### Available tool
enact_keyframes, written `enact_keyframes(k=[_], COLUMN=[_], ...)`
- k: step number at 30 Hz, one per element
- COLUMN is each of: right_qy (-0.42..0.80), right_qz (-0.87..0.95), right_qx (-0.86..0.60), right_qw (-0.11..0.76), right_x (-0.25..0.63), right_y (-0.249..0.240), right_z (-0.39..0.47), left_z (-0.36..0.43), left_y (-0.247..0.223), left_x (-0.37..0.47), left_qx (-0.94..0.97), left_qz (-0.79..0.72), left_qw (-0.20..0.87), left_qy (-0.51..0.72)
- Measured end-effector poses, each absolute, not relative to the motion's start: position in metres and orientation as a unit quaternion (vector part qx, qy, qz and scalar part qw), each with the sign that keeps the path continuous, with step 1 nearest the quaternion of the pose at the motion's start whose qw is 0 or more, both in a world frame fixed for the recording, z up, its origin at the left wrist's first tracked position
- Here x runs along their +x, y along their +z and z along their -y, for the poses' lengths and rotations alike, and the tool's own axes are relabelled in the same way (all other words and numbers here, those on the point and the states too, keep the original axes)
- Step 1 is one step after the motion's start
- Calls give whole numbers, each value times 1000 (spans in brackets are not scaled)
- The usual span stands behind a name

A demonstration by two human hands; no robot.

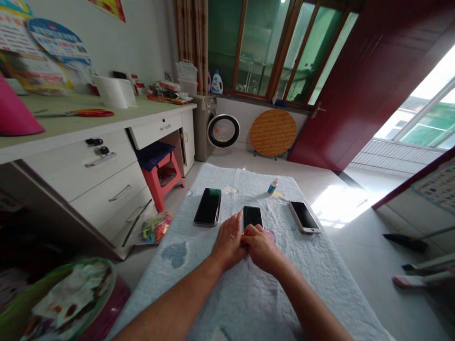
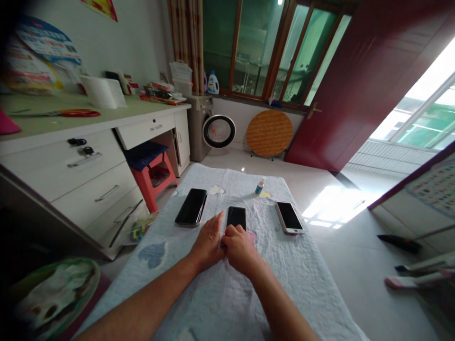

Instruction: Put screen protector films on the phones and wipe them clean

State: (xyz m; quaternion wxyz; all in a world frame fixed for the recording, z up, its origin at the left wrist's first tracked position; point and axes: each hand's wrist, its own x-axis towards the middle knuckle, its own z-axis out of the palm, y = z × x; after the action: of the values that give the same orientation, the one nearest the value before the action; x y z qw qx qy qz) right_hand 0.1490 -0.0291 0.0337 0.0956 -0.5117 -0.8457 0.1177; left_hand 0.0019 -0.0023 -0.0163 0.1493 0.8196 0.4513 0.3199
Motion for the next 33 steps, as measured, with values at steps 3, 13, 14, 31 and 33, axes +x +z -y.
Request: enact_keyframes(k=[3, 13, 14, 31, 33], right_qy=[103, 41, 42, 138, 119], right_qz=[837, 768, 765, 824, 809], right_qx=[-527, -621, -624, -520, -548], right_qw=[100, 153, 154, 178, 176], right_x=[150, 175, 178, 183, 182], right_y=[31, 8, 6, 24, 22], right_z=[23, -17, -16, 15, 14], left_z=[3, 1, 1, -1, 0], left_y=[-16, -21, -20, -14, -12], left_x=[1, 0, 0, -4, -4], left_qx=[822, 835, 836, 849, 854], left_qz=[-447, -443, -442, -424, -412], left_qw=[156, 147, 147, 172, 184], left_qy=[316, 290, 288, 262, 259])
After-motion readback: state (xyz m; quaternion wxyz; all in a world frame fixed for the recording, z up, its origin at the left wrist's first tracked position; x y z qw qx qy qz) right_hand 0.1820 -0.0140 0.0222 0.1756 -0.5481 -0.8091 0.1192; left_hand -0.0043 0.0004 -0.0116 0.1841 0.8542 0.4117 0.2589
